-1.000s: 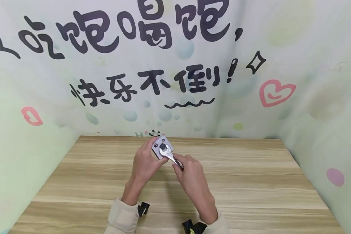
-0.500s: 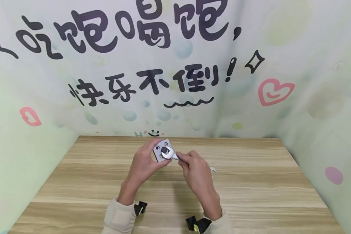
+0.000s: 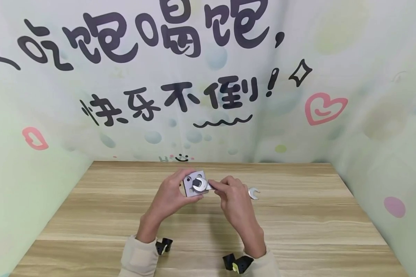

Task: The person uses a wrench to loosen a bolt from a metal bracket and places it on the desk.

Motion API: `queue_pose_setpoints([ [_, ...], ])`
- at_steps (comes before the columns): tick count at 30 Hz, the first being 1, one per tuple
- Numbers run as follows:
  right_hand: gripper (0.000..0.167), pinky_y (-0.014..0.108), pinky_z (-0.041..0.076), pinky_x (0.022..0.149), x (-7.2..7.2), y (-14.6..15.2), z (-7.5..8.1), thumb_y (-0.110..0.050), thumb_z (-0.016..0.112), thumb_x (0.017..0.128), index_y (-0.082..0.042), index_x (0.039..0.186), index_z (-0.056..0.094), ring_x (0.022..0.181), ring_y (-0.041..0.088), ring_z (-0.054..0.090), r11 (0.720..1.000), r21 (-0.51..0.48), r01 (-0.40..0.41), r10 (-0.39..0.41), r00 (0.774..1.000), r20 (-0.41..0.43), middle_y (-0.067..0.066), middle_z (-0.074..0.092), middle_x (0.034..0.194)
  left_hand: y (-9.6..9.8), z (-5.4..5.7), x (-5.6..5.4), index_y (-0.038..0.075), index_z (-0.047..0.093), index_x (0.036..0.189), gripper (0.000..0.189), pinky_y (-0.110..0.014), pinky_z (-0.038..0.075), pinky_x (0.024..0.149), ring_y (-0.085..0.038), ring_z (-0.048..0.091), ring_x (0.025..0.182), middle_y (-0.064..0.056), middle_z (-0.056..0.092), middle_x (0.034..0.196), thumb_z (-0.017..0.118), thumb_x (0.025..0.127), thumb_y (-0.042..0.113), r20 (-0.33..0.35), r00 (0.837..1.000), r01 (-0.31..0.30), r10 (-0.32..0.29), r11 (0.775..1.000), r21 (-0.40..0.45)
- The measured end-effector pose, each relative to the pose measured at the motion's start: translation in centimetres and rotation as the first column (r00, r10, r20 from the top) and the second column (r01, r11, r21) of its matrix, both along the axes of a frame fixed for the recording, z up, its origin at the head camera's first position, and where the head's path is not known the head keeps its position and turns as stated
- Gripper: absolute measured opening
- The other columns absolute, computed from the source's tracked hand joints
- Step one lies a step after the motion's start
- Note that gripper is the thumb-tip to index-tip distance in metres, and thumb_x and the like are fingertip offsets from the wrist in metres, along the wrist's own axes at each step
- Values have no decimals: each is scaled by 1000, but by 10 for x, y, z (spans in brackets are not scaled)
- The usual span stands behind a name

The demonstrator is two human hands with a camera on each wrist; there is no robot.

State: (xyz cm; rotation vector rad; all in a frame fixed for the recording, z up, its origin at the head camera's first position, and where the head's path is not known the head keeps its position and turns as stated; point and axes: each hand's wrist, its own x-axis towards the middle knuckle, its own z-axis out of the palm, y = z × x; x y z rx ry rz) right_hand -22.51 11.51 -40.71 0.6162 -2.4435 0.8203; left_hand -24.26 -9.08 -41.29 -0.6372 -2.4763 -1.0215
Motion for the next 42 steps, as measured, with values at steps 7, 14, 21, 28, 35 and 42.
queue_pose_setpoints([
  [7,37,34,43,70,-2,2,-1,7,77,77,-16,107,79,74,14,52,999,38,-34,35,999,-17,-2,63,84,-4,-1,1,9,61,128,70,-34,53,81,-16,63,97,-4,68,115,92,68,25,48,995,87,-86,996,-7],
  [14,41,36,41,73,-3,3,1,10,78,75,-17,106,79,74,14,50,997,75,-36,38,999,-26,-2,61,84,-7,-2,0,8,60,128,69,-29,52,77,-12,59,88,-1,66,109,92,68,22,77,984,161,-162,987,27],
  [21,42,38,43,73,-5,9,-1,9,77,77,-16,110,78,78,17,54,1000,28,-13,15,998,-56,0,63,86,-7,-1,-1,8,59,131,69,-40,54,82,-17,61,97,-6,66,120,91,71,22,95,991,89,-95,994,60],
  [28,40,33,44,62,-11,29,-9,6,74,81,-10,118,74,75,21,57,991,-21,134,-134,991,23,8,65,88,-8,0,-3,9,59,130,69,-39,52,81,-17,60,95,-5,66,117,91,70,22,100,995,12,-21,996,87],
  [35,41,49,47,60,-15,49,-17,5,75,81,-5,120,71,71,35,63,950,-82,303,-295,951,98,18,66,89,-7,0,-2,10,59,129,68,-42,53,81,-18,59,94,-6,65,117,91,70,21,107,994,4,-14,995,99],
  [42,43,54,45,63,-18,61,-23,-1,71,86,-4,128,65,70,37,59,909,-35,415,-396,887,236,21,65,83,-6,-1,-1,10,58,131,69,-44,54,80,-17,59,93,-6,65,119,91,70,20,107,994,16,-28,993,113],
])
